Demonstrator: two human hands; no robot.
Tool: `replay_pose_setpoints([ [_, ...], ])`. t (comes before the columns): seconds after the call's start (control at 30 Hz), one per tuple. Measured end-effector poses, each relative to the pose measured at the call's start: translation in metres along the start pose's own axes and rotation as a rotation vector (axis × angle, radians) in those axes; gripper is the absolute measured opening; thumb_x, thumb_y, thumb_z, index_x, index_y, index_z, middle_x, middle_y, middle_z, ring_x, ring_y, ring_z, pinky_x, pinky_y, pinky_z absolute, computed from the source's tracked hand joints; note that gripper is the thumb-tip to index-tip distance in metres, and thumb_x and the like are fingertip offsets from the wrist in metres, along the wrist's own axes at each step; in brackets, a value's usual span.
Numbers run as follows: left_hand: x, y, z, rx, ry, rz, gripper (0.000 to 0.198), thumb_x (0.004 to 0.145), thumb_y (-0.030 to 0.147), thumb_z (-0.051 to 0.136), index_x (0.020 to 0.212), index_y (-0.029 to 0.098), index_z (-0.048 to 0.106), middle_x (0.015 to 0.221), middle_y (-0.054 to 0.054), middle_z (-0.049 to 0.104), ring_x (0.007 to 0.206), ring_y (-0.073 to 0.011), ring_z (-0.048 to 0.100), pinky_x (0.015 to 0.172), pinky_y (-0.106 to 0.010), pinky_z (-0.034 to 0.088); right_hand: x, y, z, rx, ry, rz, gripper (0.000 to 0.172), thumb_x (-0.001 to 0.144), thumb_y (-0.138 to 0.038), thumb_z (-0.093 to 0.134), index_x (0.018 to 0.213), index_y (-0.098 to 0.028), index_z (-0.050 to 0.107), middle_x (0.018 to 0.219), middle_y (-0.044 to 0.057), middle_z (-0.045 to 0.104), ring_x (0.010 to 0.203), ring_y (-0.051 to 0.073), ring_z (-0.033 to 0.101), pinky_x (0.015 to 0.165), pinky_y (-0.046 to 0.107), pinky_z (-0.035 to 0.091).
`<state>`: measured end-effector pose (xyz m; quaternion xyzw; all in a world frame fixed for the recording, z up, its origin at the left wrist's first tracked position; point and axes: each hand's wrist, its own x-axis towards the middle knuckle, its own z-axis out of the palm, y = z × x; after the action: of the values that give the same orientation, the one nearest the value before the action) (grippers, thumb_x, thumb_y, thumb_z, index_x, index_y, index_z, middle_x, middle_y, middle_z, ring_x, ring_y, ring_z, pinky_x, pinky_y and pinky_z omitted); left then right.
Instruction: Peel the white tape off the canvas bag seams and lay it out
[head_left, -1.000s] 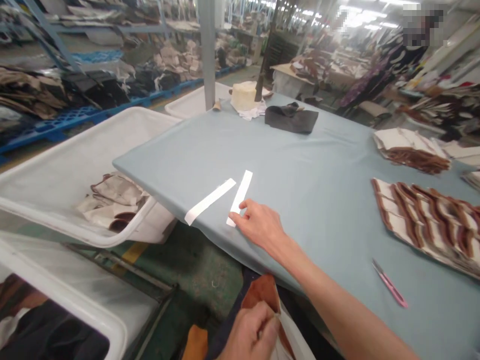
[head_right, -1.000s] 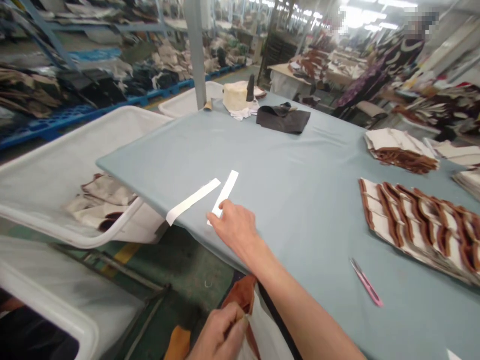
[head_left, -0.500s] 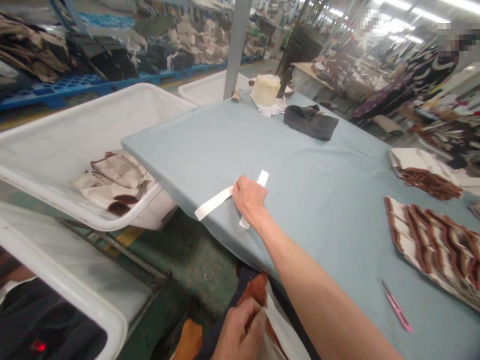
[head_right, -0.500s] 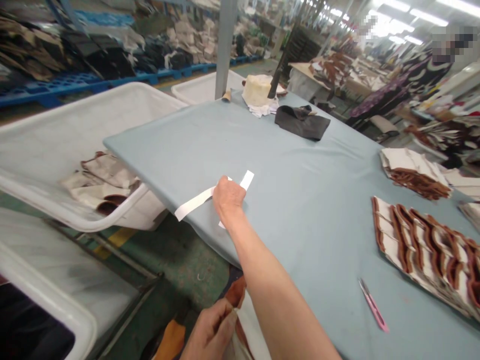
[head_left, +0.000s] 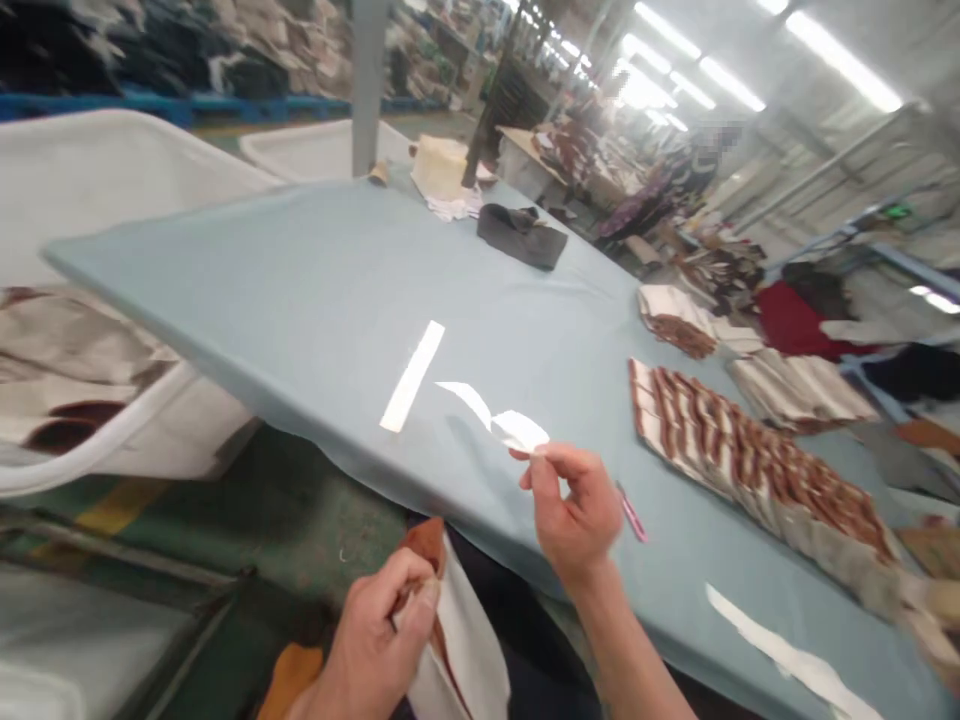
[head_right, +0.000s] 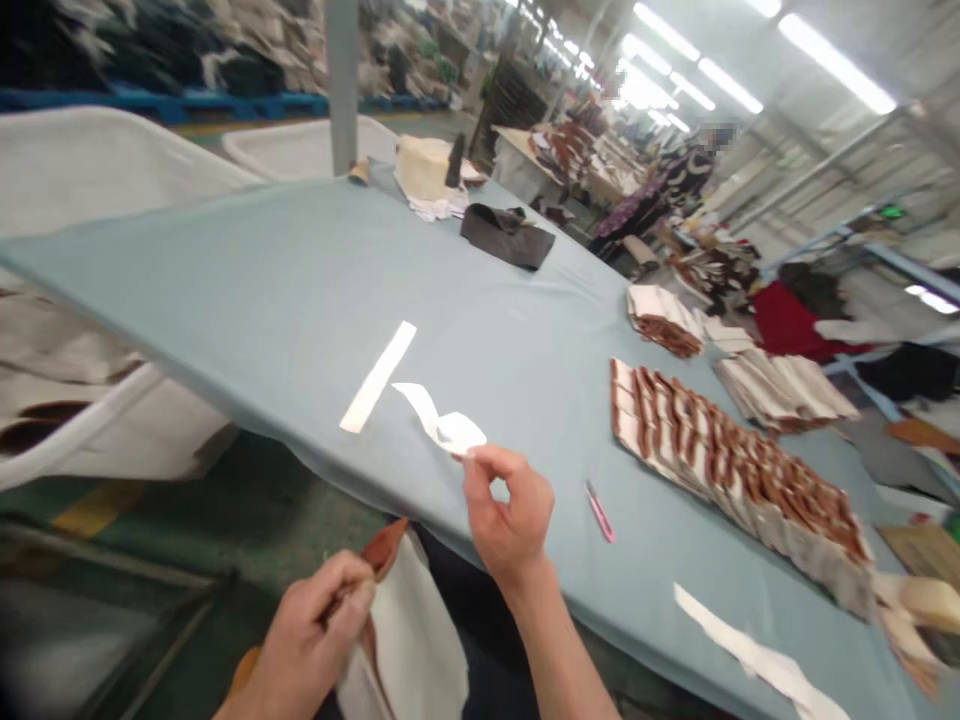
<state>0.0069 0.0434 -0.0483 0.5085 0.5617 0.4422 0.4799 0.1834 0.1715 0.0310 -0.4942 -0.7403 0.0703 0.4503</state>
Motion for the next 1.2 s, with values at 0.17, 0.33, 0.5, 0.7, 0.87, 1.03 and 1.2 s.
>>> replay_pose_setpoints([
  [0.17,0.018,0.057,0.01,0.014,-0.016,0.048,0.028,0.097,0.044,0.057,0.109,0.022,0.07,0.062,0.005,0.052,0.056,-0.0154,0.051,0.058,-0.024,0.043,-0.055,0.01,-0.106,-0.191,0.065,-0.113,0.014,0.097,-0.015,0.064,0.103,-0.028,0.064,0.078,0.002,0.08,0.067,0.021,0.078,0.065,0.035,0.061],
  [0.33,0.037,0.122,0.058,0.015,-0.417,0.028,0.038,0.093,0.048,0.06,0.111,0.02,0.078,0.073,-0.001,0.068,0.076,-0.0213,0.064,0.067,-0.025,0.05,-0.087,0.004,-0.175,-0.306,0.012,-0.165,0.024,0.099,-0.012,0.058,0.111,-0.032,0.062,0.083,0.004,0.08,0.068,0.02,0.077,0.061,0.033,0.06],
  [0.5,0.035,0.141,0.123,-0.305,-0.868,-0.216,0.041,0.085,0.05,0.069,0.105,0.016,0.078,0.101,-0.009,0.078,0.102,-0.0264,0.068,0.095,-0.033,0.052,-0.113,0.006,-0.224,-0.356,-0.085,-0.214,0.021,0.101,-0.013,0.055,0.111,-0.03,0.058,0.089,0.004,0.082,0.068,0.015,0.076,0.063,0.028,0.055],
  [0.7,0.01,0.142,0.171,-0.353,-0.916,-0.371,0.05,0.079,0.062,0.077,0.091,0.015,0.067,0.058,0.005,0.05,0.057,-0.0118,0.048,0.057,-0.022,0.04,-0.152,0.022,-0.25,-0.376,-0.124,-0.212,0.02,0.1,-0.014,0.057,0.115,-0.028,0.055,0.087,0.004,0.082,0.061,0.014,0.07,0.061,0.027,0.049],
  [0.87,-0.004,0.15,0.192,-0.169,-0.802,-0.221,0.05,0.082,0.058,0.074,0.067,0.019,0.047,0.056,0.01,0.028,0.051,-0.006,0.023,0.048,-0.02,0.02,-0.174,0.029,-0.249,-0.317,-0.067,-0.2,0.017,0.099,-0.012,0.056,0.109,-0.026,0.058,0.082,0.003,0.08,0.058,0.013,0.068,0.058,0.027,0.046],
  [1.03,-0.013,0.161,0.195,-0.012,-0.736,-0.123,0.042,0.089,0.047,0.063,0.065,0.021,0.041,0.057,0.009,0.03,0.051,-0.0071,0.027,0.047,-0.021,0.024,-0.185,0.026,-0.235,-0.045,0.286,0.209,0.02,0.092,-0.021,0.063,0.112,-0.026,0.063,0.077,-0.001,0.071,0.059,0.014,0.063,0.057,0.025,0.051],
  [1.2,-0.019,0.17,0.195,0.097,-0.741,-0.036,0.039,0.089,0.04,0.06,0.062,0.021,0.041,0.056,0.007,0.034,0.051,-0.008,0.031,0.048,-0.022,0.026,-0.176,0.016,-0.227,0.394,0.218,0.566,0.019,0.095,-0.032,0.065,0.111,-0.022,0.069,0.102,0.006,0.076,0.093,0.021,0.072,0.084,0.032,0.059],
])
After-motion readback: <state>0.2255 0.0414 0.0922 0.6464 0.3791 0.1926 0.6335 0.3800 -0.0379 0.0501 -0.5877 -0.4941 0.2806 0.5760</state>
